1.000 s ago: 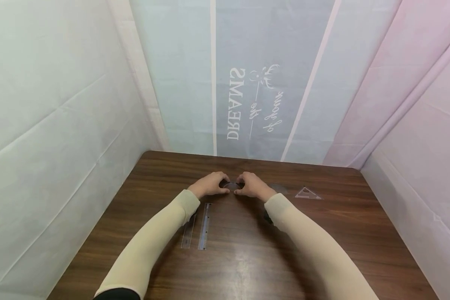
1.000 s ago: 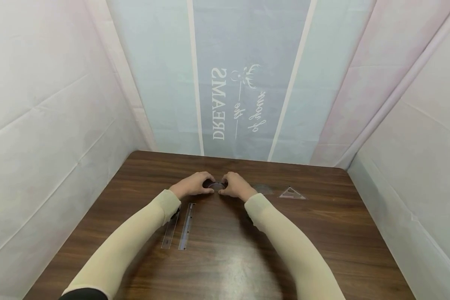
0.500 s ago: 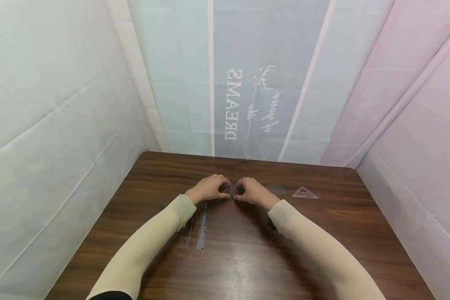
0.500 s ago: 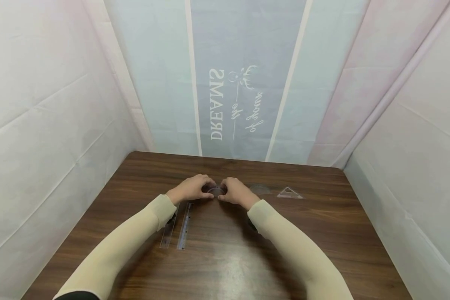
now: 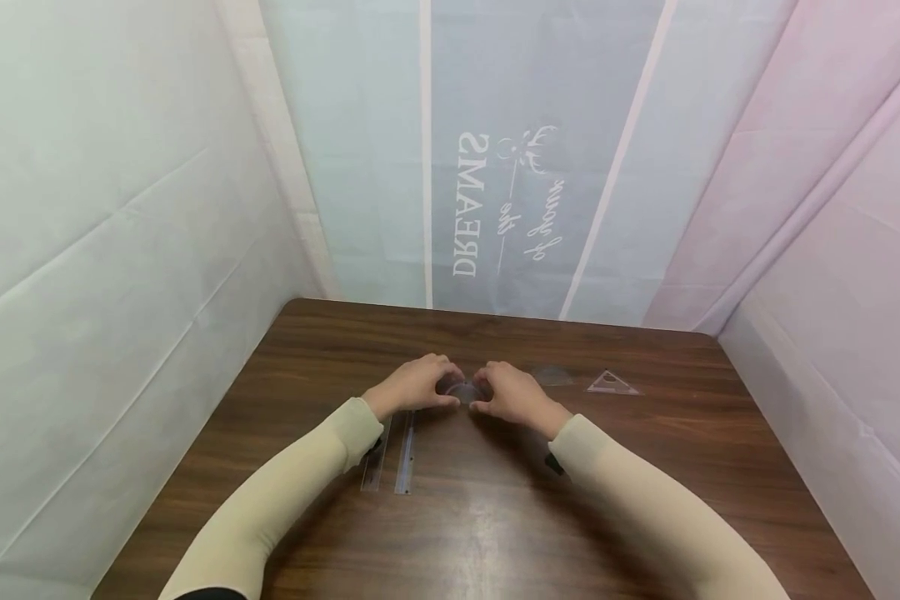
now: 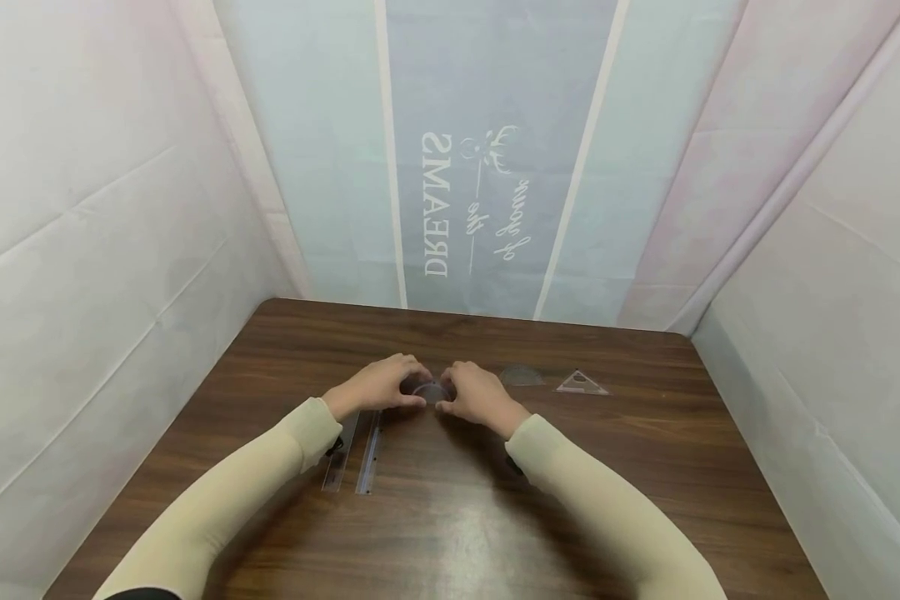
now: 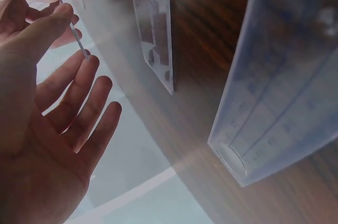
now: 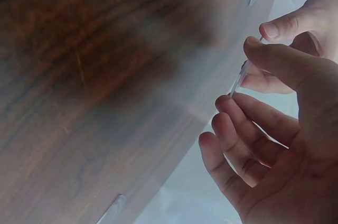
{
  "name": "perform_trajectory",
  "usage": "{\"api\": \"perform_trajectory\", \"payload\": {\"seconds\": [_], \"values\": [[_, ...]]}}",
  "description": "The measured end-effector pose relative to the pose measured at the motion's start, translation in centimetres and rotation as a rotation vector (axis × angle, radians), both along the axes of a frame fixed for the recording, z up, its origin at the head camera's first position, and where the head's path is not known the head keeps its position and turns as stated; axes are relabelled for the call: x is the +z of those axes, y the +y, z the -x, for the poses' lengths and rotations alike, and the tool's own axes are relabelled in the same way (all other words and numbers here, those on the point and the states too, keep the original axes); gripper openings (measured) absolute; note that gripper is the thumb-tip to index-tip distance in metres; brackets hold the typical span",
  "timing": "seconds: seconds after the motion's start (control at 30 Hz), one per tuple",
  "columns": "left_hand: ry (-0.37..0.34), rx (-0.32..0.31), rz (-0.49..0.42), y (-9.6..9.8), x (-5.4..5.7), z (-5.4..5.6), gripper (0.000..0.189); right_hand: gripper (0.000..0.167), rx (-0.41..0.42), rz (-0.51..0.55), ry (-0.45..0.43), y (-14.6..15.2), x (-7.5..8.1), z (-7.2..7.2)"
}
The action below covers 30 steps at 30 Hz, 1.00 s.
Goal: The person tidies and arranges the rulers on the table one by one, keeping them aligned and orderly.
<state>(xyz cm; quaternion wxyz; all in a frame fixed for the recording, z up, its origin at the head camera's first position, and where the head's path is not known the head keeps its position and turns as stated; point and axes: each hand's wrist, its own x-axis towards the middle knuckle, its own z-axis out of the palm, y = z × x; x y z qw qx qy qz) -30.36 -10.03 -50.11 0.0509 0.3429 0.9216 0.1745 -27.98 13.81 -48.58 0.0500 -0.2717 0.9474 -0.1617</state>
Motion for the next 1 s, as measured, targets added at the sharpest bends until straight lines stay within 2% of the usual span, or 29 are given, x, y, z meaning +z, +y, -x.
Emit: {"api": "perform_trajectory", "payload": {"seconds": [0.27,0.53,1.0], "values": [[0.035,-0.001,0.002,-0.3,0.0,-1.7,0.048,0.043,0.034,0.001,0.028,0.1,-0.2,-1.5],[0.065,-0.034,-0.003,-0.7,0.1,-3.1,0.047,0.041,0.066,0.021,0.068,0.2,-0.3,-3.0],[0.057,-0.049,0.021,-1.0,0.4,-5.8,0.051,0.042,0.104,0.040,0.081,0.3,-0.7,-5.4]]}}
